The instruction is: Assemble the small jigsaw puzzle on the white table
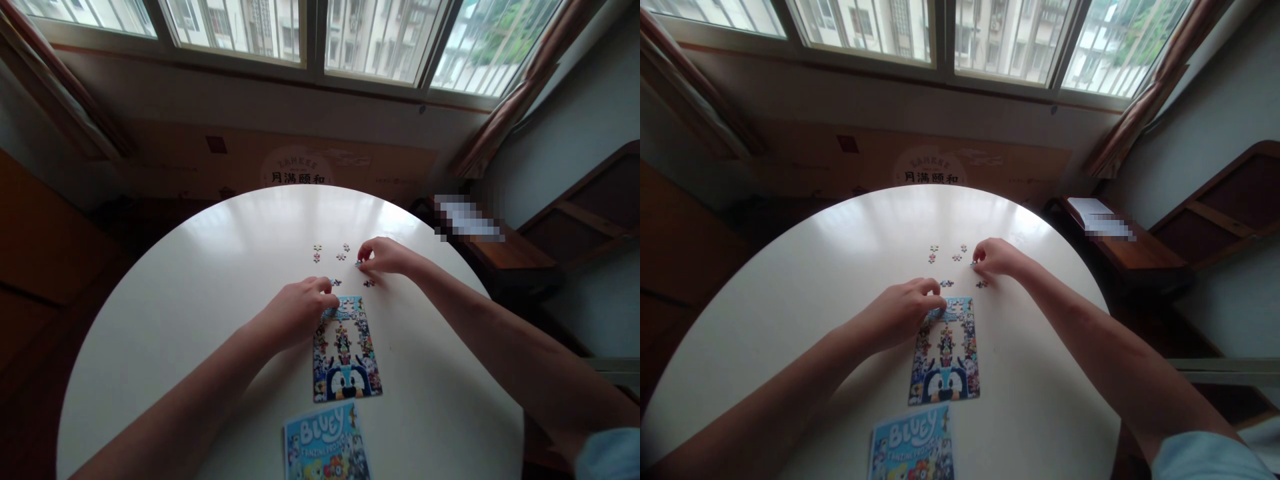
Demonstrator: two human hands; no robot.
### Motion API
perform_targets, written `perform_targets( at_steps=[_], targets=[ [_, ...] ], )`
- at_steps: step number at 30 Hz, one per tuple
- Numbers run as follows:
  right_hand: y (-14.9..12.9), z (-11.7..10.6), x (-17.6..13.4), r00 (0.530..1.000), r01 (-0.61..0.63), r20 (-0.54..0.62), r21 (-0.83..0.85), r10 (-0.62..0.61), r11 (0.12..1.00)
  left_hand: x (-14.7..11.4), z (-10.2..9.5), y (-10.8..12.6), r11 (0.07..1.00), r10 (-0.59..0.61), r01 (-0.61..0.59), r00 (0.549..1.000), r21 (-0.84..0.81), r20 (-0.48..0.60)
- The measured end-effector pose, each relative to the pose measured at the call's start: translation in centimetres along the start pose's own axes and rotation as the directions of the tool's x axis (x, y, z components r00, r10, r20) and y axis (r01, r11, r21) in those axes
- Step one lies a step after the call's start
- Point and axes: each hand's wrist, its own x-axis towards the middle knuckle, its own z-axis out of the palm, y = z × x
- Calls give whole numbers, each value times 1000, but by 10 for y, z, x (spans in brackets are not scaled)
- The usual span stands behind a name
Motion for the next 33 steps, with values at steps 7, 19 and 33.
perform_targets(
  at_steps=[7, 19, 33],
  targets=[
    [-7, -1, -15, 998, 51, -33, 143, -46, 988, -2, 3, -2, 998, 67, -67, 994, 2, -84],
    [-43, 10, -86, 955, 130, 74, 766, -288, 629, -3, -9, 15, 694, -317, 177, 945, -698, -75],
    [-44, 20, -97, 918, 385, -310, 560, -246, 733, 2, -6, 13, 358, -435, 322, 888, -876, 148]
  ],
)
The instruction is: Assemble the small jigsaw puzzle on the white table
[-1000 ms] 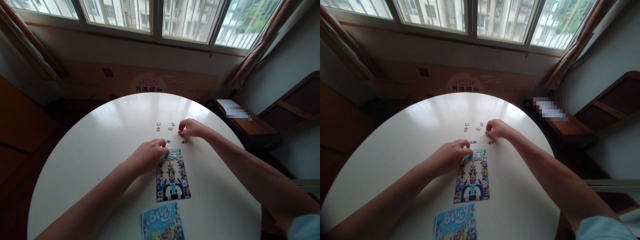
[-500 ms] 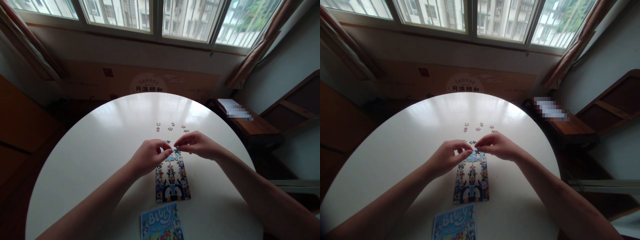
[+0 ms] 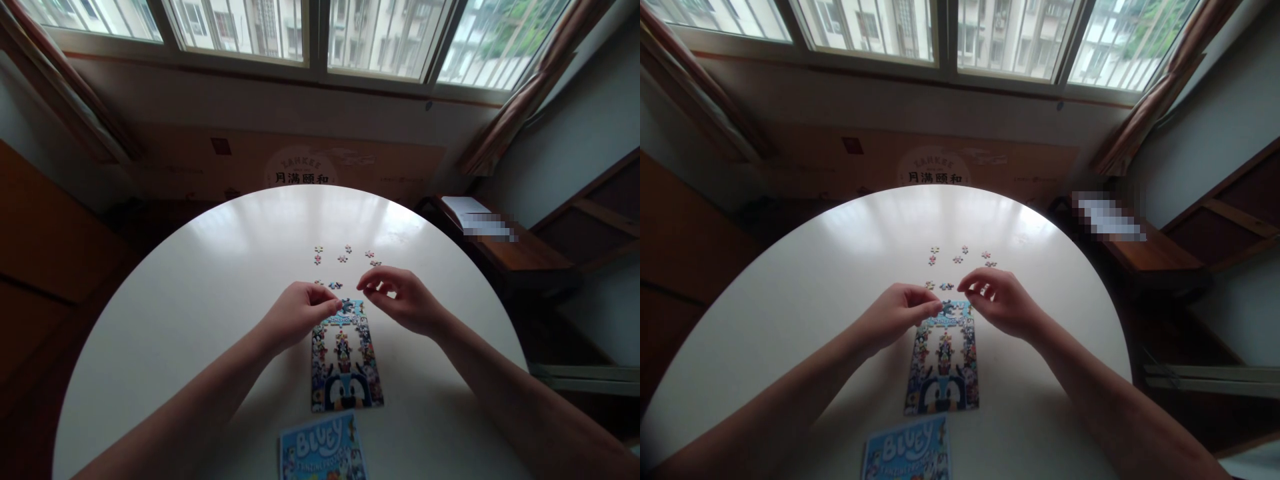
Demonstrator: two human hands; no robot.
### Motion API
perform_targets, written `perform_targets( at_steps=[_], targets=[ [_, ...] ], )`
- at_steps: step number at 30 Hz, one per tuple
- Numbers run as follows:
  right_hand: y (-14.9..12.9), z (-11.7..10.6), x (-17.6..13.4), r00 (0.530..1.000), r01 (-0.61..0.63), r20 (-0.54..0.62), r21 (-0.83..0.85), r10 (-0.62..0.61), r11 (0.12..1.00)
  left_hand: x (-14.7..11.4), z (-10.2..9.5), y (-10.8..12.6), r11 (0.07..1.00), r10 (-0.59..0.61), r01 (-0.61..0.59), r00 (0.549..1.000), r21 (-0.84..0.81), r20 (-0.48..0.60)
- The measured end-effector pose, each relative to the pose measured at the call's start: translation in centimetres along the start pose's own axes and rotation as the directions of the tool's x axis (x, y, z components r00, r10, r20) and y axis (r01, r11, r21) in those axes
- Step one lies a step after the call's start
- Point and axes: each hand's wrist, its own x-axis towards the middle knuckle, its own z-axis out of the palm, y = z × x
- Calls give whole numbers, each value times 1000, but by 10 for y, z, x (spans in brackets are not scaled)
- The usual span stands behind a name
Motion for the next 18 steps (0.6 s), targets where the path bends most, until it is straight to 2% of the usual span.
perform_targets(
  at_steps=[3, 7, 12, 18],
  targets=[
    [-5, 5, -7, 985, 172, 23, -152, -170, 973, 0, -1, -1, 999, -20, 19, 1000, -51, -14],
    [-9, 12, -10, 963, 268, 49, -292, -266, 918, -1, -1, 1, 997, -21, 22, 1000, -76, 4],
    [-6, 14, -11, 965, 254, 21, -315, -261, 914, -2, 0, 3, 996, -25, 25, 1000, -83, -2],
    [-2, 22, -14, 976, 158, -98, -307, -196, 938, -2, 2, 3, 996, -23, 27, 999, -90, 44]
  ],
)
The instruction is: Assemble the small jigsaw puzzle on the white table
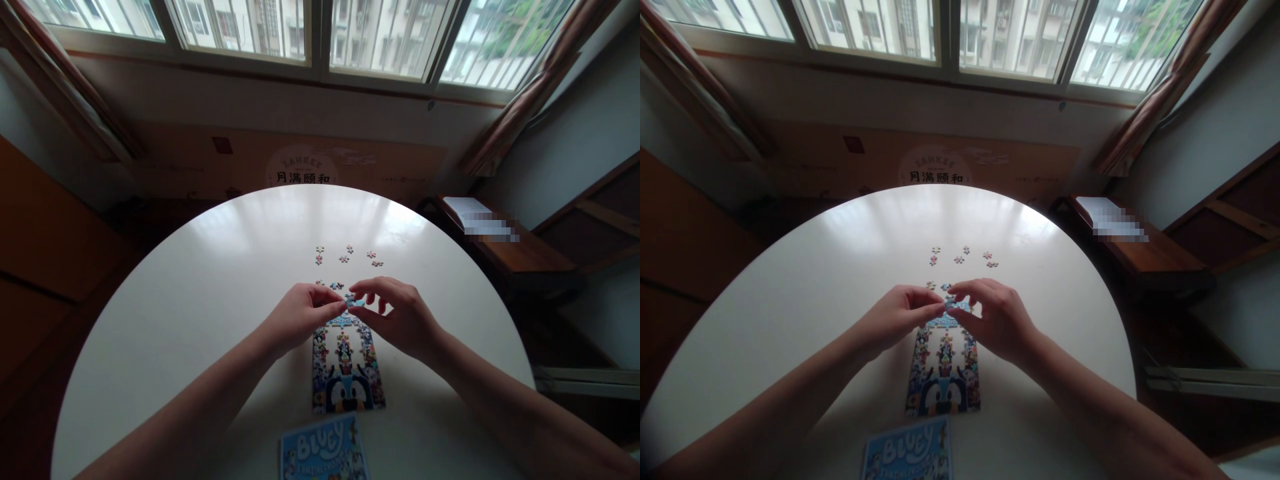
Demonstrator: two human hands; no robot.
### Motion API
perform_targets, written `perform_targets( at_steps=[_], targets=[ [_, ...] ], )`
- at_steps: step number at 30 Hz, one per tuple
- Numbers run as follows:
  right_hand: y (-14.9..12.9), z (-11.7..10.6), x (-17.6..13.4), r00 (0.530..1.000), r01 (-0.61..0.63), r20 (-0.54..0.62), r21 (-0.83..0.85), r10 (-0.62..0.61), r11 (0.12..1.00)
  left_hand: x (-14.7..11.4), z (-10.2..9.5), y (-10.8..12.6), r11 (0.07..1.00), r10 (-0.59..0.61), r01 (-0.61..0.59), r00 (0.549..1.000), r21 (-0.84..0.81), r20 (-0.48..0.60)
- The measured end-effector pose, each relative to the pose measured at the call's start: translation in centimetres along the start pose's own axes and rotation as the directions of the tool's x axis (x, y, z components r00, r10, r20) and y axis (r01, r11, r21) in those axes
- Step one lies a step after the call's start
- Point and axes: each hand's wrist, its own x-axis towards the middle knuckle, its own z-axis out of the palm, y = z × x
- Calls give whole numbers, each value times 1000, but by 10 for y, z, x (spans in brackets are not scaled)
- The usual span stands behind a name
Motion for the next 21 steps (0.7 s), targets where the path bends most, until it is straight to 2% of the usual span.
perform_targets(
  at_steps=[3, 5, 9, 11, 15, 21],
  targets=[
    [-2, 5, -2, 999, -26, -23, 48, 27, 998, 0, 1, -2, 1000, 8, -8, 999, 9, -38],
    [-4, 7, -1, 997, -73, -27, 146, 78, 987, 1, 1, -3, 999, 31, -30, 998, 20, -56],
    [-5, 8, 2, 962, -259, 24, 391, 272, 883, 1, 2, -4, 997, 72, -70, 995, 34, -66],
    [-4, 9, 3, 946, -311, 66, 449, 317, 838, 1, 2, -3, 997, 64, -60, 995, 49, -73],
    [-4, 10, 1, 950, -310, 107, 442, 294, 842, -1, 3, 1, 1000, -1, 2, 997, 6, -80],
    [-8, 8, 0, 983, -173, 103, 250, 151, 953, 0, 3, 1, 991, -104, 100, 994, -91, -41]
  ],
)
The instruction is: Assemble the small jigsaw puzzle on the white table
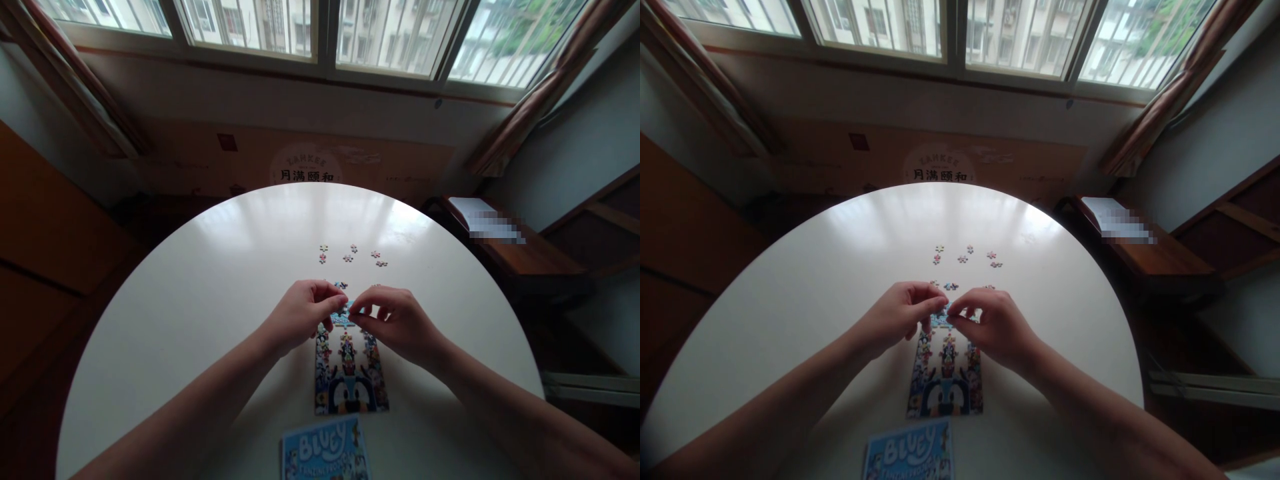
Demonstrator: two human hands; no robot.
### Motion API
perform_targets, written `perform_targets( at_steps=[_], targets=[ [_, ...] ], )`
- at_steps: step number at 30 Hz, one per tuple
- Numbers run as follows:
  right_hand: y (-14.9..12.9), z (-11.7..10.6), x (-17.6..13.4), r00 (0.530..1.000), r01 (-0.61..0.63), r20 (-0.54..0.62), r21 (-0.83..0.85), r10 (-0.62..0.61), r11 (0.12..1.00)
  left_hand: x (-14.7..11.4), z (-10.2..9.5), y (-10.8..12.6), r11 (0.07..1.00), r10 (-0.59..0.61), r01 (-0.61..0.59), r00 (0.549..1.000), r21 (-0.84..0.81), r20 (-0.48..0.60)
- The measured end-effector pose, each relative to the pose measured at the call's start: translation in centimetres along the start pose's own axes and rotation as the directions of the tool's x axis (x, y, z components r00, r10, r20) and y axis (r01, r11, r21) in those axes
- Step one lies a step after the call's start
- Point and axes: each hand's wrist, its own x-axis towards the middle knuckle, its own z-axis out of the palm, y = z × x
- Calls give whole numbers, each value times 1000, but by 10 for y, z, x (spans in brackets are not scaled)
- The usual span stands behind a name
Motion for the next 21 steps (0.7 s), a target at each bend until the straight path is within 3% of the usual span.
perform_targets(
  at_steps=[6, 10, 15, 18, 21],
  targets=[
    [2, -13, 4, 990, 135, -30, -43, -136, 990, 1, -1, -3, 995, 80, -76, 994, 57, -75],
    [2, -13, 6, 962, 272, 70, -167, -264, 948, 0, 2, -4, 992, 115, -112, 990, 51, -76],
    [2, -13, 4, 950, 311, 130, -294, -284, 904, 0, 4, -5, 978, 169, -160, 984, 136, -60],
    [12, -20, 2, 960, 277, 156, -383, -234, 881, -1, 0, -9, 836, 393, -293, 910, 465, -133],
    [24, -26, 2, 964, 251, 200, -447, -177, 859, 2, -5, -16, 574, 560, -359, 828, 736, -32]
  ],
)
